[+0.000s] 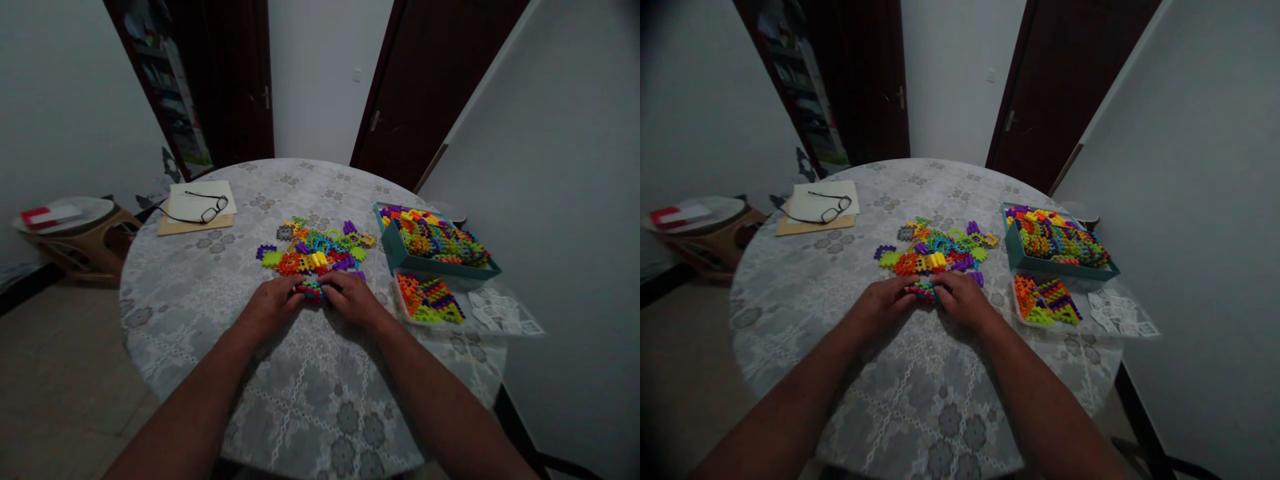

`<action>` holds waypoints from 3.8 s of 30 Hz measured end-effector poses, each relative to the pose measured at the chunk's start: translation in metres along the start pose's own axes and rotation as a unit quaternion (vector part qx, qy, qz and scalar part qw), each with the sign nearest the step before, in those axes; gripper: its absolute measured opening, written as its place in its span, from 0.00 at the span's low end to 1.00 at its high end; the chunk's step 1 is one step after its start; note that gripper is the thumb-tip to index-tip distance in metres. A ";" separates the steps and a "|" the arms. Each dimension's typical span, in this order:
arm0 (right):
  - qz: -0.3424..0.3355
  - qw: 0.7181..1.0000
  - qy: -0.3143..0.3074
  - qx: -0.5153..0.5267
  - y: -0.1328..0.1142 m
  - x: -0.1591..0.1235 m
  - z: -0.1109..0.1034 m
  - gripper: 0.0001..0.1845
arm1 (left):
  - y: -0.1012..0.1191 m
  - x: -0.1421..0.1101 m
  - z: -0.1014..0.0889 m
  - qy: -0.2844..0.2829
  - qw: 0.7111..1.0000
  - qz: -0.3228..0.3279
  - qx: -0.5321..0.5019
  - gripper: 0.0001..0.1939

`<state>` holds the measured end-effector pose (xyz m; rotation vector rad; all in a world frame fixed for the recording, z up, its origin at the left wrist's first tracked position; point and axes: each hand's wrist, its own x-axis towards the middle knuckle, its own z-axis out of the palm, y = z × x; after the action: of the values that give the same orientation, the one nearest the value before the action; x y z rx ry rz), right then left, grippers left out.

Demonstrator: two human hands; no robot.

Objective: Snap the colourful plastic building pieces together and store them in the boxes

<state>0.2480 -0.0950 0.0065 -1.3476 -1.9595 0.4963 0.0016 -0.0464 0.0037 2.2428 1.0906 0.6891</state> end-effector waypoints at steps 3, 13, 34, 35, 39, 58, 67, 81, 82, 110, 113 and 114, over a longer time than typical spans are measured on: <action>0.023 1.000 0.001 0.020 -0.001 0.000 0.000 0.15 | 0.002 -0.001 -0.001 -0.010 1.000 -0.011 0.009 0.17; -0.010 0.999 -0.036 -0.011 -0.014 0.003 0.002 0.11 | 0.000 0.001 -0.004 -0.025 1.000 -0.017 -0.002 0.22; -0.022 0.987 -0.099 -0.121 -0.057 -0.004 -0.035 0.19 | 0.008 0.004 -0.004 -0.015 0.996 0.072 -0.047 0.22; -0.015 0.987 -0.093 -0.132 -0.060 -0.005 -0.036 0.18 | 0.008 0.003 -0.003 0.000 0.996 0.069 -0.053 0.23; 0.024 0.978 -0.102 -0.182 -0.067 -0.005 -0.031 0.10 | 0.006 -0.001 0.005 0.035 0.994 0.087 -0.055 0.21; 0.172 0.891 0.182 -0.378 0.092 -0.122 -0.298 0.14 | -0.002 0.003 0.003 0.089 0.993 0.070 -0.021 0.19; 0.216 0.885 0.080 -0.403 0.149 -0.122 -0.304 0.16 | -0.001 0.004 0.000 0.074 0.997 0.032 -0.017 0.21; 0.171 0.890 0.083 -0.414 0.162 -0.115 -0.291 0.19 | -0.004 0.005 -0.023 0.172 0.982 -0.059 0.051 0.20; 0.168 0.889 0.091 -0.416 0.160 -0.116 -0.289 0.20 | -0.003 0.005 -0.023 0.174 0.981 -0.065 0.049 0.20; -0.005 0.967 0.011 -0.253 0.006 0.007 0.000 0.19 | -0.034 0.006 0.003 0.159 0.977 -0.038 0.138 0.21; 0.007 0.967 0.045 -0.251 0.015 0.003 0.020 0.21 | -0.035 0.004 0.005 0.148 0.977 -0.038 0.149 0.22; 0.009 0.967 0.052 -0.251 0.018 0.001 0.025 0.22 | -0.034 0.004 0.006 0.145 0.976 -0.042 0.154 0.23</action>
<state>0.2414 -0.0853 -0.0222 -1.6574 -2.0645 -0.0784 -0.0108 -0.0272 -0.0224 2.3834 1.5174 0.8833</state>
